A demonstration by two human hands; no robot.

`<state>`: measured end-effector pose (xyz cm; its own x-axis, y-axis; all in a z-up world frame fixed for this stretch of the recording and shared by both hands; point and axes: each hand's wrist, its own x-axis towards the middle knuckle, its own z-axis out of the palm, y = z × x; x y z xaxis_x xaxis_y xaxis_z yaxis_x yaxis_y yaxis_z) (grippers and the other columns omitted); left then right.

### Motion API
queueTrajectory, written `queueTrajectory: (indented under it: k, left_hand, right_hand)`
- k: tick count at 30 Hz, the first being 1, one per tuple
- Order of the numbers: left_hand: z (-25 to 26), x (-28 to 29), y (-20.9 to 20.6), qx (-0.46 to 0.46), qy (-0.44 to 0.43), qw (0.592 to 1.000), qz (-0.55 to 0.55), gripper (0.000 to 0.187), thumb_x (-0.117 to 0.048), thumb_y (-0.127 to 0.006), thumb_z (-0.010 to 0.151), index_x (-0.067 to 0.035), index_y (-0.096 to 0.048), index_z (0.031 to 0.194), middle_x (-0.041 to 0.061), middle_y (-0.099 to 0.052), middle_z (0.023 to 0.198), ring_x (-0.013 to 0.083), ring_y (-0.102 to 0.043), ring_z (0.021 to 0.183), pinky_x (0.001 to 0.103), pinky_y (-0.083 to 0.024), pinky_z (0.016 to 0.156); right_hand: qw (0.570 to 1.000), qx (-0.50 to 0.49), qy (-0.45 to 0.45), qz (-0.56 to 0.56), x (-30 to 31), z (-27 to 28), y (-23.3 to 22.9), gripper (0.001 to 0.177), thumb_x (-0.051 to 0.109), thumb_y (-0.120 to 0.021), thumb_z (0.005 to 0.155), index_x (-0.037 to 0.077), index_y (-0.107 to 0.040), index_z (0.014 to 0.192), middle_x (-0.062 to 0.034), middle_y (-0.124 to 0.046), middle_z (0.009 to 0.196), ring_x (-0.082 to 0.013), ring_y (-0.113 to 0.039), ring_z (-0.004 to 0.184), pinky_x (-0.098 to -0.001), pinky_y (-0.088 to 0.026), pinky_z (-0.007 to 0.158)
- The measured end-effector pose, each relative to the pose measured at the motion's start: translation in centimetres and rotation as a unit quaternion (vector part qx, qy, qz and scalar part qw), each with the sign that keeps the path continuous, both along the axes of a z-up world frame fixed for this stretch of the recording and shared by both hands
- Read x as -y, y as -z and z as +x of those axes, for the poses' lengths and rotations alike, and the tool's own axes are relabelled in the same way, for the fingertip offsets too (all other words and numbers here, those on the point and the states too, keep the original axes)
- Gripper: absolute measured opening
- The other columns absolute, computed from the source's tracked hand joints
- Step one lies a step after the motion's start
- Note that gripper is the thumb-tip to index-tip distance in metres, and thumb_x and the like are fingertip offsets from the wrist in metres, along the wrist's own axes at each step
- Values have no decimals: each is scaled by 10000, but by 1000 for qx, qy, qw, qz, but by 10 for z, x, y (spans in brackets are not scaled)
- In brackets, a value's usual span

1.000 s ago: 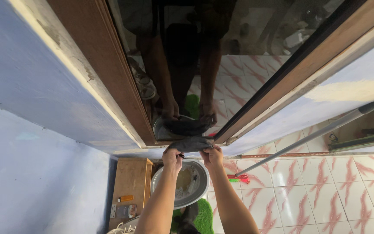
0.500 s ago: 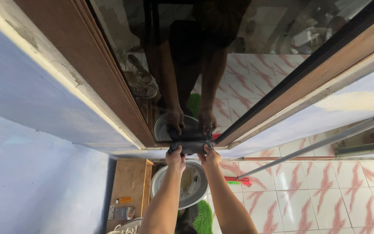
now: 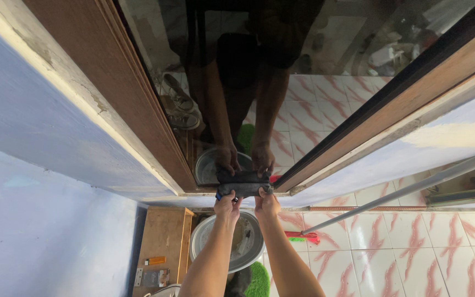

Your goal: The person wipes a window pane with a cloth, then rinses and wrings out the cloth in a bucket of water.

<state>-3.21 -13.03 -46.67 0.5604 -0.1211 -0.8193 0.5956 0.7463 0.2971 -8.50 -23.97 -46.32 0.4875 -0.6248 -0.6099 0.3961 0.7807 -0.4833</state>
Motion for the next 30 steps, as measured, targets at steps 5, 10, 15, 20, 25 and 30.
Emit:
queueTrajectory:
  k: [5,10,15,20,25,30]
  left_hand:
    - [1,0,6,51,-39,996,-56,408,150,-663,829,-78,-651,1167,126,-652,1170,310,-640,1094,548,-524,1019]
    - [6,2,11,38,-51,995,-81,449,175,-633,831,-59,-635,1214,144,-648,1226,327,-641,1150,543,-535,1057]
    - [6,4,-9,62,-31,993,-90,456,185,-660,825,-13,-640,1236,147,-656,1236,323,-644,1161,521,-542,1072]
    - [4,8,-84,127,-24,986,-109,491,182,-668,791,-34,-630,1230,115,-662,1191,292,-641,1133,521,-529,1075]
    - [-2,11,-186,175,-21,978,-113,511,183,-676,776,-34,-631,1237,105,-666,1182,284,-655,1121,538,-504,1110]
    - [-9,13,-304,222,-7,968,-112,585,172,-679,780,-52,-584,1313,116,-638,1223,278,-659,1113,554,-479,1133]
  right_hand:
    - [999,22,-27,-1,12,-6,3,246,-135,-594,886,-69,-629,1121,-136,-700,1070,-275,-712,995,-409,-606,946]
    - [999,32,-28,-14,19,-12,-2,321,-125,-588,873,24,-634,1153,-106,-696,1065,-245,-707,991,-383,-600,943]
    - [996,61,-46,-49,32,-17,-23,184,-103,-638,951,-47,-650,1126,-141,-708,1082,-247,-681,969,-355,-534,855]
    - [992,104,-17,-68,28,-17,-94,135,-98,-583,876,-65,-663,979,-134,-742,1001,-236,-749,942,-356,-638,885]
    - [986,96,18,-137,18,-24,-192,121,-128,-671,895,-36,-665,972,-121,-721,955,-208,-707,833,-302,-591,714]
    - [978,115,62,-162,21,-22,-291,140,-112,-679,888,21,-638,909,-100,-717,945,-192,-714,881,-295,-604,753]
